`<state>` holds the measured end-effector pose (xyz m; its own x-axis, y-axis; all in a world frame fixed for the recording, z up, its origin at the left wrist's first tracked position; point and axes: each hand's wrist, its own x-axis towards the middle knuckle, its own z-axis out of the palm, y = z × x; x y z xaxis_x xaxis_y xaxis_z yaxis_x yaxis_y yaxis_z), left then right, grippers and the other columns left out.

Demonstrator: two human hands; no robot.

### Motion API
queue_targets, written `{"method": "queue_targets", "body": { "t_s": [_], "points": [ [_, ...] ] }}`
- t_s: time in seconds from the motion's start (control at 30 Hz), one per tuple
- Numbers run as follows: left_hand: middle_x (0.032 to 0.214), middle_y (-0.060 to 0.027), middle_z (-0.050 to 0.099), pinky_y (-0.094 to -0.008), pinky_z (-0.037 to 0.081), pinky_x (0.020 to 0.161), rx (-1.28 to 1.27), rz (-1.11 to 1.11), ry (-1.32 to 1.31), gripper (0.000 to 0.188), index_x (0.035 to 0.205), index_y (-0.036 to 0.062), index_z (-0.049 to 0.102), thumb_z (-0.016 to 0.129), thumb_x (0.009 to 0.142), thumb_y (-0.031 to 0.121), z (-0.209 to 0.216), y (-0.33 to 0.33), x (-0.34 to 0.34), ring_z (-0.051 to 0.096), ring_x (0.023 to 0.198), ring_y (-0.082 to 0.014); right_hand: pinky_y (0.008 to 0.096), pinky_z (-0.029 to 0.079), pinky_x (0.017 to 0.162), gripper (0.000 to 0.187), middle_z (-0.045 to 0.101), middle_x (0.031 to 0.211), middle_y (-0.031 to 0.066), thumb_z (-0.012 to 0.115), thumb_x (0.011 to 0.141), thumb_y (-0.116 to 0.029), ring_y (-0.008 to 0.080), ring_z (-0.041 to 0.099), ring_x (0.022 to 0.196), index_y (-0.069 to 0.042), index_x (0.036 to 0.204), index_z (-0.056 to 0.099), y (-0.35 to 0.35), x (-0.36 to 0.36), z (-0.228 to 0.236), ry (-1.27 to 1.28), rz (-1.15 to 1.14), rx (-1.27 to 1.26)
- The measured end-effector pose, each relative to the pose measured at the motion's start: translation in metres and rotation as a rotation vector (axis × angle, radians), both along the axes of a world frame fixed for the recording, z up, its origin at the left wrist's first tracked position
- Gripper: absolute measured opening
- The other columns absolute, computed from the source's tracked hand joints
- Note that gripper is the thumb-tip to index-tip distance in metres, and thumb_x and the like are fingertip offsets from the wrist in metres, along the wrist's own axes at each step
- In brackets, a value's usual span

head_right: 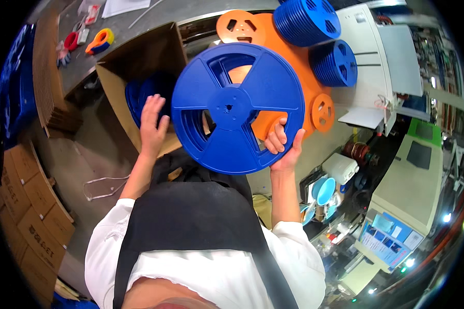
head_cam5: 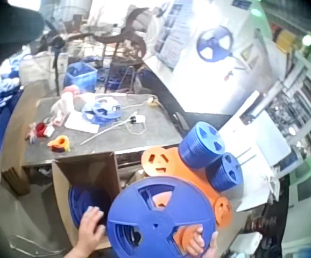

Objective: The person assembles a cardboard box using a tape dispenser to seal the bottom flaps. They then pick up blue plastic reels from a nearby stack and place them one by one into the box.

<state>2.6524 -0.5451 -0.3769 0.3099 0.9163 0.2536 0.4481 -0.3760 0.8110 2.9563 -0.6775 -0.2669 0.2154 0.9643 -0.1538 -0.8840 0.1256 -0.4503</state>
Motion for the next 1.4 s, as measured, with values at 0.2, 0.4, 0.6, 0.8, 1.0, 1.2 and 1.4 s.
{"method": "queue_targets", "body": {
  "t_s": [0.2, 0.4, 0.6, 0.8, 1.0, 1.2, 1.4],
  "points": [
    [0.134, -0.014, 0.047, -0.0517, 0.014, 0.113, 0.096, -0.889, 0.186, 0.067, 0.122, 0.0017, 0.049, 0.057, 0.082, 0.054, 0.042, -0.026, 0.066, 0.035, 0.133, -0.0308, 0.0242, 0.035, 0.049, 0.052, 0.039, 0.07, 0.0021, 0.053, 0.094, -0.039, 0.0091, 0.039, 0.053, 0.005, 0.119, 0.044, -0.014, 0.024, 0.008, 0.12, -0.161, 0.12],
    [0.12, -0.0146, 0.056, -0.0419, 0.039, 0.101, 0.144, -0.958, 0.318, 0.023, 0.103, 0.0033, 0.054, 0.055, 0.082, 0.013, 0.023, -0.054, 0.122, 0.051, 0.117, -0.0279, 0.036, 0.051, 0.079, 0.057, 0.063, 0.099, 0.0131, 0.048, 0.093, -0.046, 0.0229, 0.062, 0.087, 0.002, 0.124, 0.048, -0.032, 0.073, 0.011, -0.079, -0.221, -0.218],
    [0.087, -0.0135, 0.056, -0.0374, 0.047, 0.074, 0.15, -0.733, 0.32, 0.014, 0.09, 0.0045, 0.053, 0.053, 0.076, 0.003, -0.01, -0.022, 0.155, 0.056, 0.085, -0.0316, 0.0352, 0.052, 0.078, 0.05, 0.063, 0.099, 0.0125, 0.042, 0.098, -0.039, 0.0212, 0.063, 0.086, 0.001, 0.126, 0.047, -0.068, 0.141, -0.001, -0.625, -0.321, -0.512],
    [0.085, -0.0091, 0.056, -0.0415, 0.042, 0.093, 0.373, -0.643, 0.649, 0.009, 0.087, 0.0083, 0.052, 0.052, 0.078, 0.01, -0.066, 0.002, 0.175, 0.056, 0.098, -0.027, 0.0278, 0.043, 0.063, 0.056, 0.056, 0.083, 0.0042, 0.043, 0.096, -0.044, 0.0136, 0.05, 0.068, 0.0, 0.132, 0.04, -0.12, 0.18, 0.026, -0.542, -0.589, -0.267],
    [0.096, -0.0086, 0.058, -0.0474, 0.031, 0.105, 0.428, -0.641, 0.912, 0.007, 0.09, 0.0097, 0.053, 0.048, 0.085, 0.013, -0.131, -0.001, 0.194, 0.052, 0.112, -0.0262, 0.0251, 0.038, 0.053, 0.054, 0.052, 0.075, 0.0045, 0.045, 0.096, -0.04, 0.0108, 0.047, 0.058, 0.003, 0.129, 0.043, -0.147, 0.17, 0.02, -0.15, -0.552, 0.152],
    [0.149, -0.0171, 0.022, -0.0527, 0.02, 0.11, 0.062, -0.499, 0.718, 0.091, 0.145, 0.0146, 0.022, 0.075, 0.071, 0.013, -0.08, 0.012, 0.193, 0.021, 0.138, -0.0358, 0.0246, 0.04, 0.049, 0.043, 0.053, 0.069, 0.0079, 0.041, 0.098, -0.024, 0.0119, 0.048, 0.051, 0.008, 0.127, 0.044, -0.132, 0.129, 0.016, 0.152, -0.497, 0.335],
    [0.148, -0.0185, 0.025, -0.0528, 0.013, 0.113, 0.468, -0.587, 0.193, 0.061, 0.128, 0.0209, 0.049, 0.073, 0.071, 0.018, 0.007, 0.027, 0.151, 0.016, 0.14, -0.0373, 0.0266, 0.043, 0.052, 0.046, 0.054, 0.071, 0.0084, 0.038, 0.099, -0.027, 0.0132, 0.051, 0.055, 0.008, 0.129, 0.042, -0.082, 0.096, 0.013, 0.188, -0.429, 0.333]
  ]
}}
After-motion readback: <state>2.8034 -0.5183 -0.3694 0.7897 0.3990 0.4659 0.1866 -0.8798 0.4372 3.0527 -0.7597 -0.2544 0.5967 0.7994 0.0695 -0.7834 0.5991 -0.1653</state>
